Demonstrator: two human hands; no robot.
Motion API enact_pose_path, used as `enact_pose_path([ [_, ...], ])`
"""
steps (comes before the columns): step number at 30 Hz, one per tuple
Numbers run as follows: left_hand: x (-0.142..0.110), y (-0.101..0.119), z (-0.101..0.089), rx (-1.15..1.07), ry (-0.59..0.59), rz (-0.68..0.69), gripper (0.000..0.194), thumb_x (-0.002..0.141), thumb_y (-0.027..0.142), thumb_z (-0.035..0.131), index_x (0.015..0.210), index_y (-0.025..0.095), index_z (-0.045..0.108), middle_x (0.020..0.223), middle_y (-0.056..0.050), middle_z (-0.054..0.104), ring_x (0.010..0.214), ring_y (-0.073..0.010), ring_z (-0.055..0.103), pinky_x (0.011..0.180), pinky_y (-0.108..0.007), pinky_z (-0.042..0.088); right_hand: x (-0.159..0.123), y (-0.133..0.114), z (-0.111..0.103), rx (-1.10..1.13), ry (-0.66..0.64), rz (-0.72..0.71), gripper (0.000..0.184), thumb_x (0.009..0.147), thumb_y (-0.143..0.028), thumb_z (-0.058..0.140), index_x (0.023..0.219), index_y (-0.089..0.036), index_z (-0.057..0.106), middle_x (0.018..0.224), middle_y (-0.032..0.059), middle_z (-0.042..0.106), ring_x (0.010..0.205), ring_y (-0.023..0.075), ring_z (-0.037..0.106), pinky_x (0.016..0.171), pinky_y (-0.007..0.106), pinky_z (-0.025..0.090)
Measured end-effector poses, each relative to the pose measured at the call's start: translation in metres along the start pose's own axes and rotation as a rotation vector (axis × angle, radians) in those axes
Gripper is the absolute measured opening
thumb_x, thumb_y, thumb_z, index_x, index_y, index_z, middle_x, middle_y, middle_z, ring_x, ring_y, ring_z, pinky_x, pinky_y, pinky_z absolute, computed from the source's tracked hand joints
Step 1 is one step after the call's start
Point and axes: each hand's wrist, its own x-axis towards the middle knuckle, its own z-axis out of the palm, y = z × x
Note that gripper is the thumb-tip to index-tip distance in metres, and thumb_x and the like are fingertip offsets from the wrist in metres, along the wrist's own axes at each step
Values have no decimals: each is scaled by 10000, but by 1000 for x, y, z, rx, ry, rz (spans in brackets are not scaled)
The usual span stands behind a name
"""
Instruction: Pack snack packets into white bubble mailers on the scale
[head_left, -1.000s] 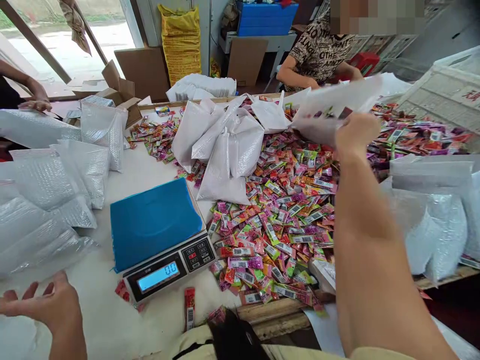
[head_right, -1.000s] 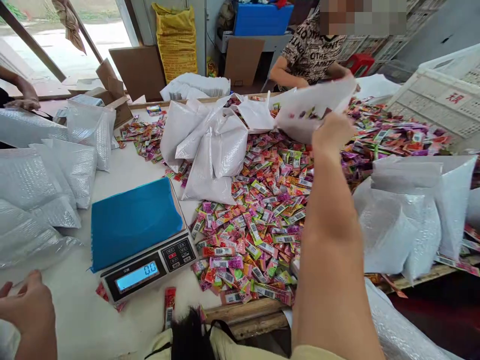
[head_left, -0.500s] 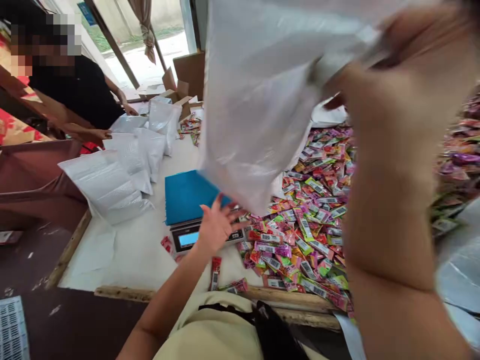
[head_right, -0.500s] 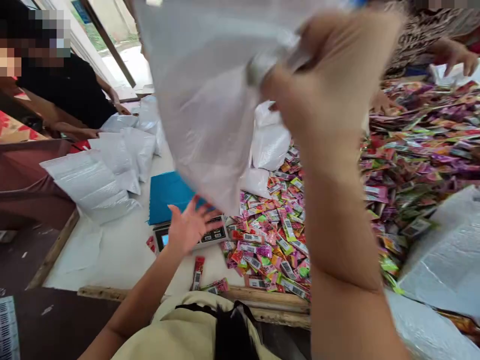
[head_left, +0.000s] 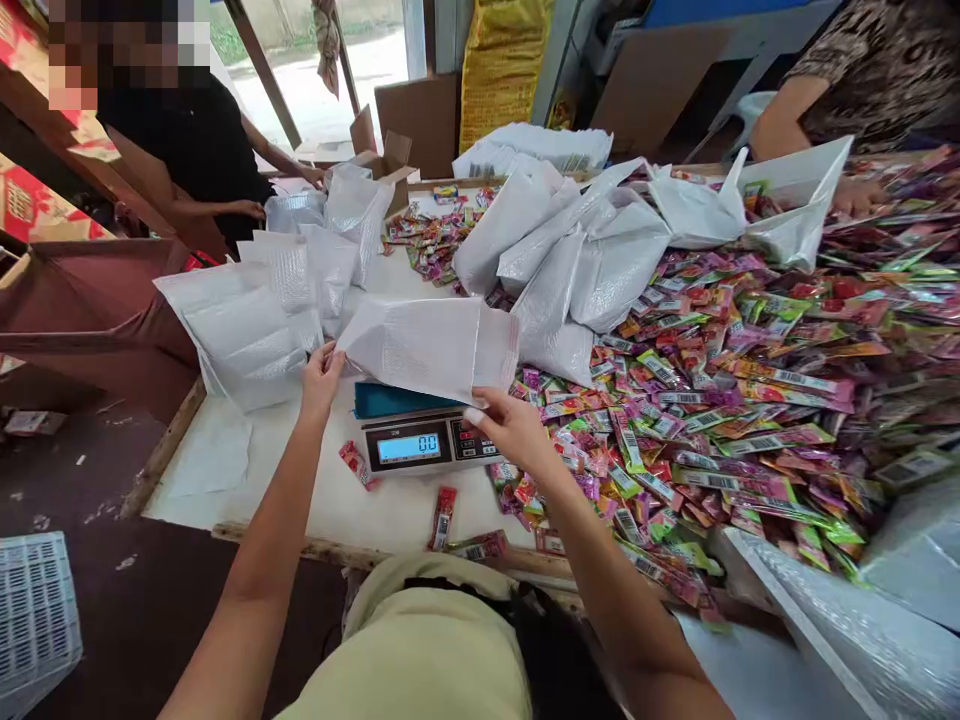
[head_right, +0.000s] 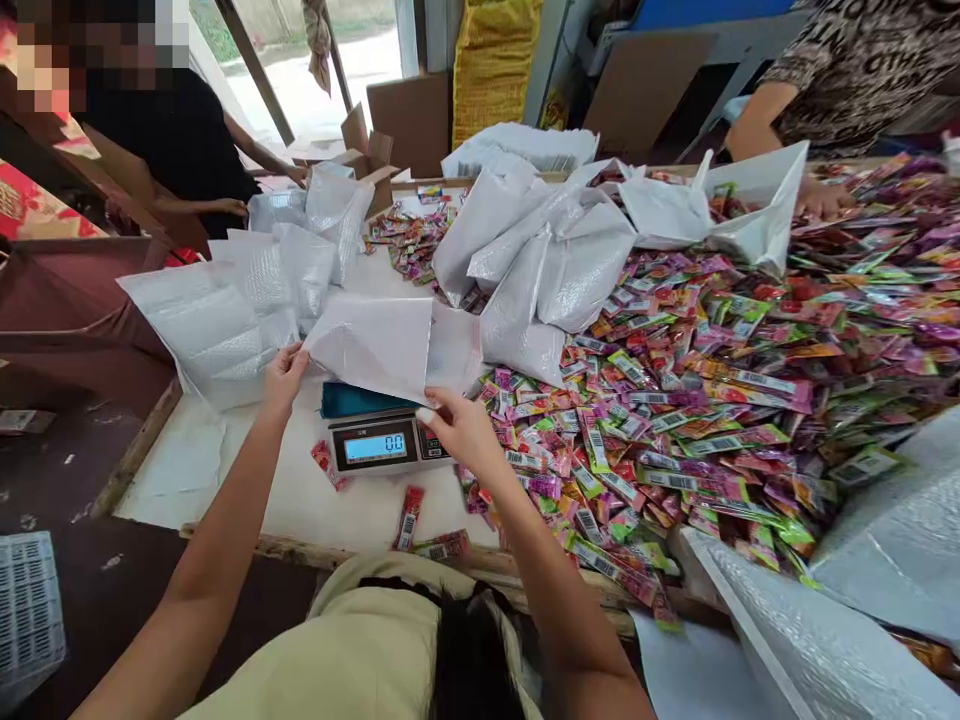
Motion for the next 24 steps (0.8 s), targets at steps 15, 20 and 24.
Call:
enact_pose_path([
  [15, -86, -43, -72, 76, 415, 2, 583, 842, 477, 721, 1293, 184, 496, 1191, -144, 654, 1159, -223, 631, 1073, -409, 445, -35, 38, -89, 68, 335, 239, 363, 841, -534, 710, 999, -211, 757, 682, 30, 699, 606, 158, 683, 582, 280, 606],
  [20, -80, -37, -66, 53, 398, -35, 547, 840, 429, 715, 1281, 192, 494, 1215, -148, 656, 1166, -207, 629, 1062, -389, 448, 16, 29, -68, -18, 216, 53, 317, 885, -468, 657, 1054, -214, 745, 884, 66, 754, 792, 197, 724, 732, 353, 631],
  [24, -78, -29, -57, 13, 388, -55, 539, 826, 418, 723, 1268, 202, 502, 1200, -134, 658, 1157, -201, 633, 1021, -364, 463, 78, 27, -31, -158, 68, -188, 547, 864, -425, 670, 1383, -262, 606, 1362, 105, 654, 1142, 268, 675, 866, 416, 619],
])
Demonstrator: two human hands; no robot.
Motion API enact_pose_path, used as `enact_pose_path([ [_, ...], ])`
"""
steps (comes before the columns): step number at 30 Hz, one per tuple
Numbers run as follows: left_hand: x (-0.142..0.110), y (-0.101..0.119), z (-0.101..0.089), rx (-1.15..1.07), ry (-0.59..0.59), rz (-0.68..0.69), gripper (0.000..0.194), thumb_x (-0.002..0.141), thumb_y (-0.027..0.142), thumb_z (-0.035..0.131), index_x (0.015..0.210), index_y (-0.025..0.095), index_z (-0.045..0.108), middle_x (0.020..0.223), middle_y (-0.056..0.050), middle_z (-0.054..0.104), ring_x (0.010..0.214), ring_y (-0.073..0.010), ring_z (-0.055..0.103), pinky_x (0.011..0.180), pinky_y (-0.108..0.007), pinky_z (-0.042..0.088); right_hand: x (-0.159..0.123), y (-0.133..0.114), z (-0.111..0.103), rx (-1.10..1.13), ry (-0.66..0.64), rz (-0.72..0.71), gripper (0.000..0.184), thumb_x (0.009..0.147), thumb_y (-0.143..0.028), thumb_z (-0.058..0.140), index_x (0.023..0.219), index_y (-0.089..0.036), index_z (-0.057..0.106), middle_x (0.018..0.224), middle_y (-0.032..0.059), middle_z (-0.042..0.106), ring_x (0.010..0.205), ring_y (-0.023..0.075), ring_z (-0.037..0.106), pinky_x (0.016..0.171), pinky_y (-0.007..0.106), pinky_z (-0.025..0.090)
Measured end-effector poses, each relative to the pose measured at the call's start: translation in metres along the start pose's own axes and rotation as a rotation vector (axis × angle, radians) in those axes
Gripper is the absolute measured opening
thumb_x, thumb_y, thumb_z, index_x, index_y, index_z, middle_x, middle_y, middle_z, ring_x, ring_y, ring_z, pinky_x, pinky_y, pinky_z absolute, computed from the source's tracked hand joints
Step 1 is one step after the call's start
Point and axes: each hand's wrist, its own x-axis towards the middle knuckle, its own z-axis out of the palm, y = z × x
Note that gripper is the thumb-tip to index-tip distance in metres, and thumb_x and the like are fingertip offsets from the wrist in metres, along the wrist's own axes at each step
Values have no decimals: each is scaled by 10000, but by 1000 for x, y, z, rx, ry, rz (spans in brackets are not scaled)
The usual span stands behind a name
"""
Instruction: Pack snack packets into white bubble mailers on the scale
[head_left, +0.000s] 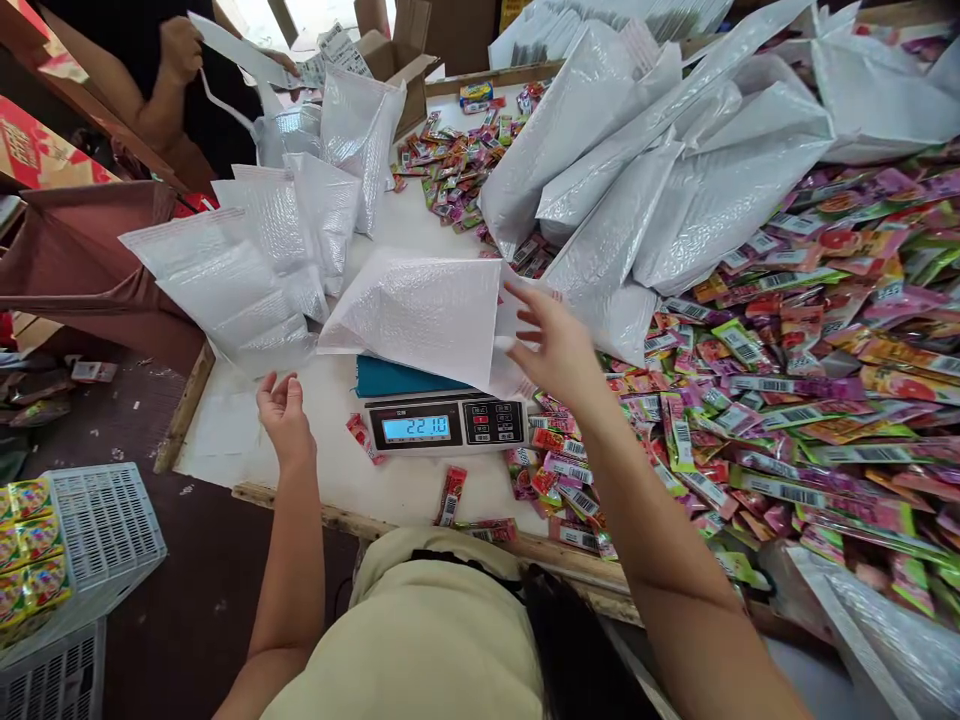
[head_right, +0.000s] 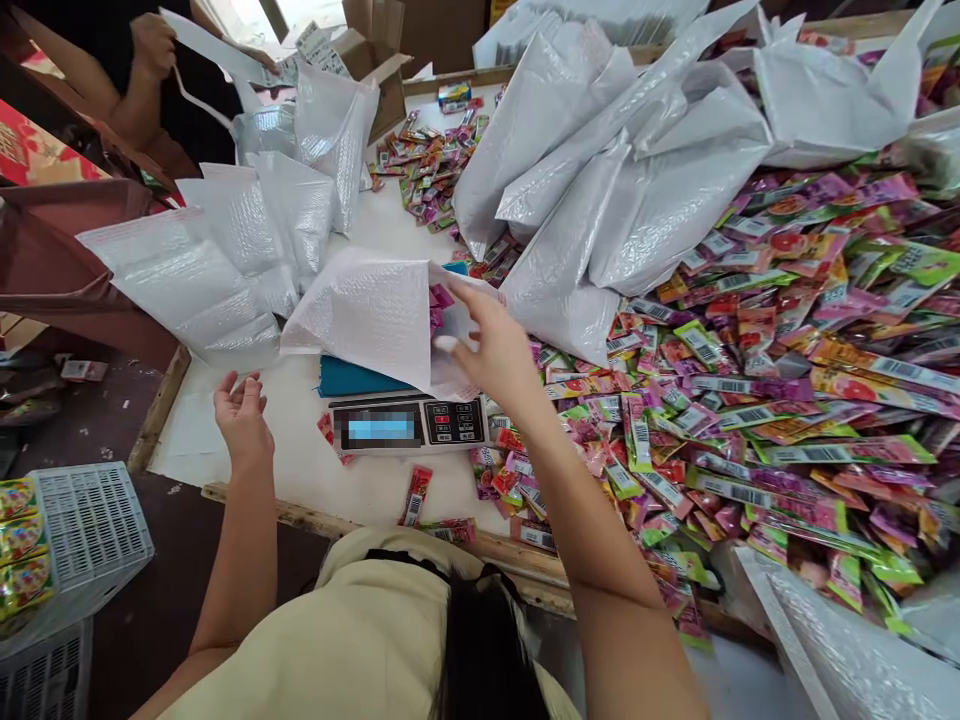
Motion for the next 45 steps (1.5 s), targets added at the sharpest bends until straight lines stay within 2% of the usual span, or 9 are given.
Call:
enact_pose_path([
  [4, -5, 2, -2, -21, -10, -37, 564, 815, 427, 732, 1280, 201, 505, 1220, -141, 652, 1136, -207, 638, 963, -349, 488, 41, 5, 38, -154, -23, -104, 482, 926, -324, 561, 1406, -282, 593, 1338, 111, 649, 1164, 281, 662, 938, 438, 575],
  [8, -4, -3, -7, -1, -2, -52, 555, 817, 406, 740, 1277, 203, 504, 1202, -140, 661, 1141, -207, 642, 1018, -370, 475, 45, 7, 42, -180, 23, -108, 402, 936, -287, 520, 1317, -280, 651, 1272, 102, 675, 1156, 279, 664, 954, 436, 560],
  [11, 5, -3, 0, 8, -10, -47, 536, 823, 380, 740, 1270, 194, 508, 1182, -143, 666, 1156, -210, 640, 1061, -390, 459, 29, -5, 20, -130, 98, -105, 323, 926, -278, 519, 1194, -265, 698, 1257, 81, 698, 1189, 268, 656, 967, 444, 559],
  [19, 17, 22, 31, -93, -92, 224, 546, 879, 447, 708, 1335, 218, 512, 1216, -127, 661, 1178, -204, 634, 1073, -364, 461, -36, -68, -61, -47, 693, 107, 218, 887, -393, 646, 862, -196, 736, 625, 12, 664, 537, 148, 610, 518, 280, 442],
  [25, 4, 22, 22, -129, -88, 174, 525, 894, 420, 699, 1343, 210, 528, 1205, -129, 670, 1156, -198, 645, 1038, -348, 479, -23, -60, -45, -236, 335, 230, 360, 878, -554, 605, 797, -222, 717, 664, 34, 696, 601, 167, 609, 589, 303, 441],
  [30, -1, 14, -4, -139, -30, 134, 495, 891, 361, 685, 1333, 197, 537, 1200, -140, 673, 1146, -200, 647, 978, -324, 498, -9, -54, -24, -336, 312, 239, 515, 887, -691, 534, 770, -213, 685, 714, 65, 699, 689, 208, 625, 666, 336, 465],
  [34, -6, 3, -12, -144, -24, 95, 472, 888, 310, 663, 1326, 192, 532, 1196, -143, 675, 1136, -195, 647, 989, -324, 485, 18, -60, 3, -303, 231, 262, 452, 893, -614, 596, 1037, -192, 666, 852, 94, 722, 820, 254, 675, 778, 403, 517],
  [40, -24, 6, -16, -62, -77, 217, 692, 859, 428, 710, 1450, 199, 435, 1361, -206, 590, 1240, -279, 589, 1030, -426, 473, 66, -183, 74, -442, -72, -273, 398, 885, -142, 537, 1272, -199, 611, 1074, 75, 725, 1049, 286, 685, 926, 440, 543],
  [45, -34, 9, -32, 13, -4, 460, 1126, 742, 527, 809, 1609, 261, 140, 1666, -232, 192, 1529, -355, 297, 1194, -521, 328, 68, -305, 114, -422, -473, -886, 504, 902, -34, 365, 1245, -270, 649, 1174, -62, 703, 1206, 191, 642, 1067, 370, 491],
])
